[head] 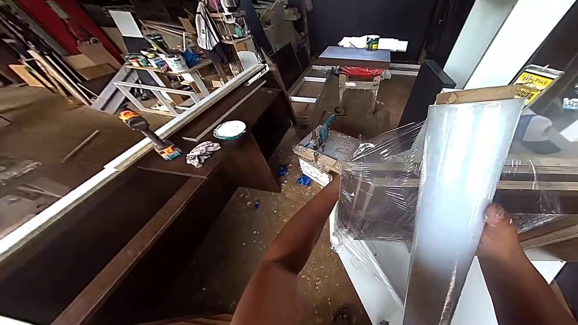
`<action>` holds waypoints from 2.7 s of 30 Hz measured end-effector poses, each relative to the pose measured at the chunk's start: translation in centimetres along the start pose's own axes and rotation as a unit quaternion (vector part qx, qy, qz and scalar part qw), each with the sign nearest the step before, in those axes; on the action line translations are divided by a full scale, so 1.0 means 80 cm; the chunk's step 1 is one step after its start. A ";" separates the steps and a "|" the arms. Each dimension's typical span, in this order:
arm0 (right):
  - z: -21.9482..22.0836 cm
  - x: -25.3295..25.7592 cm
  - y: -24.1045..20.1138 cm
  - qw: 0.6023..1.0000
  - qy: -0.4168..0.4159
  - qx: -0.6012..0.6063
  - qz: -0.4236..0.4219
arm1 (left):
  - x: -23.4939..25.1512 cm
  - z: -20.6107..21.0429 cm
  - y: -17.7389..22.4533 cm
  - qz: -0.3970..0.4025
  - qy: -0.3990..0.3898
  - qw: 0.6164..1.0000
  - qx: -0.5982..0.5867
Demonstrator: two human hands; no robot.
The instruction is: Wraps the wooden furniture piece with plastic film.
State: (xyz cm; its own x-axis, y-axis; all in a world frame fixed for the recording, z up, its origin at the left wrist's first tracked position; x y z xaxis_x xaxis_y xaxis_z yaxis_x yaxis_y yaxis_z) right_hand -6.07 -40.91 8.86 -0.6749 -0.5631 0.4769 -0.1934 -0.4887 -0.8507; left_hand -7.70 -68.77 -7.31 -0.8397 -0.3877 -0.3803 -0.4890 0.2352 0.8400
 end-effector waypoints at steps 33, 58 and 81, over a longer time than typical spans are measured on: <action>0.010 0.000 -0.005 0.986 -0.130 0.099 0.021 | -0.059 0.050 -0.152 0.071 0.404 0.859 -0.306; 0.030 0.111 -0.137 0.928 -0.189 -0.322 -0.002 | -0.330 0.198 0.037 0.291 0.239 0.909 -0.180; 0.074 0.131 -0.169 0.923 -0.349 -0.161 -0.012 | -0.304 0.289 0.089 0.213 0.500 0.837 -0.068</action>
State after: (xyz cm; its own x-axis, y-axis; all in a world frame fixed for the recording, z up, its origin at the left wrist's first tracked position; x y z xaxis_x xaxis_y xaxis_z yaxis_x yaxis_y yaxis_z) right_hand -6.29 -44.16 26.68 -0.0650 -0.9016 0.4276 -0.4802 -0.3474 -0.8055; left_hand 3.79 -37.05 -1.01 -0.2808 -0.8623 0.4214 -0.1075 0.4646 0.8790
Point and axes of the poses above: each hand's wrist, its own x-axis towards the middle knuckle, its own z-axis out of the palm, y = z × x, the point moved 10 cm from there along x, towards the middle knuckle, and after that the axes turned 3 degrees about x, right-handed, at the moved point
